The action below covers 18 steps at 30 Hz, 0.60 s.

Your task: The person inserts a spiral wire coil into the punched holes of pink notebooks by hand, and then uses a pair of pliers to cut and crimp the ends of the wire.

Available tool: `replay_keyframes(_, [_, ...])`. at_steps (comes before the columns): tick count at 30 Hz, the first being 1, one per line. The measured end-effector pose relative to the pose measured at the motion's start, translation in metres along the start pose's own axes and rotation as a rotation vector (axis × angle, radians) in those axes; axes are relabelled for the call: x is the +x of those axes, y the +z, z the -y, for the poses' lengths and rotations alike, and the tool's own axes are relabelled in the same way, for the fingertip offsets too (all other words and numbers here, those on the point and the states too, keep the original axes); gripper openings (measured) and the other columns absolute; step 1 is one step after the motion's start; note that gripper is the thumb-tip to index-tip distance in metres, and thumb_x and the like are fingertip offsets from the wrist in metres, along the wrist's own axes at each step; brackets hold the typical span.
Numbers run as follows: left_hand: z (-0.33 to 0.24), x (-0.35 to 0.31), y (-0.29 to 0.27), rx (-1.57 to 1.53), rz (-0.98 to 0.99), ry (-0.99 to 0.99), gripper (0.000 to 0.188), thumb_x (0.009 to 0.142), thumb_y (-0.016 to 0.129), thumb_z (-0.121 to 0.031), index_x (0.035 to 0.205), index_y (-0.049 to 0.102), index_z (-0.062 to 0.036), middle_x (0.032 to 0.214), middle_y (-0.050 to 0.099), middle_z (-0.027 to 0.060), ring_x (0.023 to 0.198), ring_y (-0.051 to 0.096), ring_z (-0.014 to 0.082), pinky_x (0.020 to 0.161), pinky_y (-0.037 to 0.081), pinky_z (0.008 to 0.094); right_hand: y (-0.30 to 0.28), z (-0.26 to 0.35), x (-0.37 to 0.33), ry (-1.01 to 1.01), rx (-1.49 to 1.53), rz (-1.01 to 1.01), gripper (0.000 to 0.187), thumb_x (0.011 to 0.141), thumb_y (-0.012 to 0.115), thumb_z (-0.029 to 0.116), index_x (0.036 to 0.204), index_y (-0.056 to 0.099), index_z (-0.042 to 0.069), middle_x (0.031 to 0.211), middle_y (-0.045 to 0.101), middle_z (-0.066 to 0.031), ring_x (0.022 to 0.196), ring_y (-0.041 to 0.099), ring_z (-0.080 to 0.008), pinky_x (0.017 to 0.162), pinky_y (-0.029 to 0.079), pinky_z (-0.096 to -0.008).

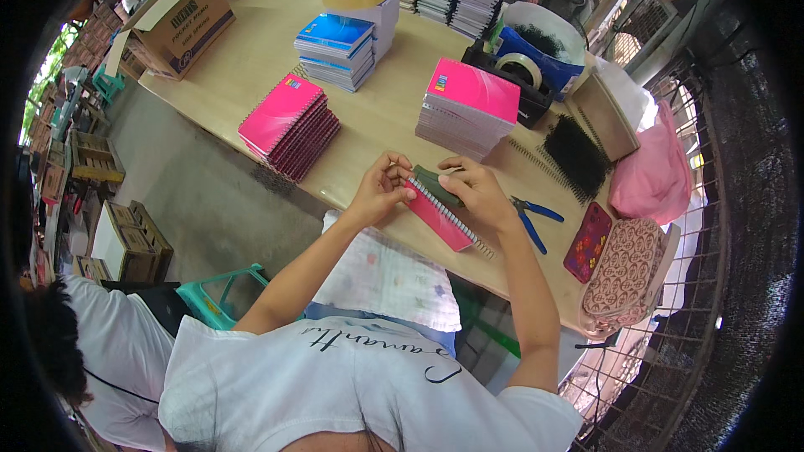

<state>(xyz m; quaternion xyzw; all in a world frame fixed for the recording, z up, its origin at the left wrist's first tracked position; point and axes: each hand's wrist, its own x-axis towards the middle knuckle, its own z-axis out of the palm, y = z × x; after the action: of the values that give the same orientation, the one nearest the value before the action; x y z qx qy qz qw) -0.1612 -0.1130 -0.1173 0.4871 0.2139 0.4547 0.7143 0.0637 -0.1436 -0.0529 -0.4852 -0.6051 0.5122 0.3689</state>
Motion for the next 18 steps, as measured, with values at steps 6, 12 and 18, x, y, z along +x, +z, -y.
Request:
replay_keyframes(6, [-0.017,-0.011,-0.001,-0.017,-0.093,0.050,0.053,0.081,0.070,0.004,0.125,0.042,-0.0075,0.099,0.061,0.0053,0.091,0.060,0.0109,0.079,0.051,0.0250,-0.031,-0.012,-0.059,-0.137,-0.752,-0.472,0.048,0.085,0.068,0.028,0.126,0.058,0.002,0.133,0.051,-0.0168,0.120,0.051,-0.0345,0.102,0.039,-0.0433])
replay_keyframes(12, [-0.040,-0.015,0.015,0.002,-0.095,0.029,0.067,0.087,0.063,0.002,0.144,0.030,-0.0094,0.109,0.066,0.0135,0.098,0.062,0.0133,0.088,0.050,0.0287,-0.037,-0.057,-0.121,0.026,-1.286,-0.604,0.044,0.086,0.067,0.020,0.126,0.055,0.007,0.122,0.051,-0.0164,0.115,0.049,-0.0364,0.102,0.037,-0.0488])
replay_keyframes(18, [-0.067,-0.017,0.033,0.102,-0.031,0.009,0.072,0.088,0.059,0.004,0.149,0.025,-0.0099,0.109,0.068,0.0151,0.100,0.063,0.0141,0.091,0.050,0.0295,-0.024,0.013,-0.090,-0.298,-1.000,-0.624,0.044,0.079,0.072,0.022,0.120,0.059,0.008,0.109,0.054,-0.0142,0.104,0.053,-0.0334,0.095,0.037,-0.0530])
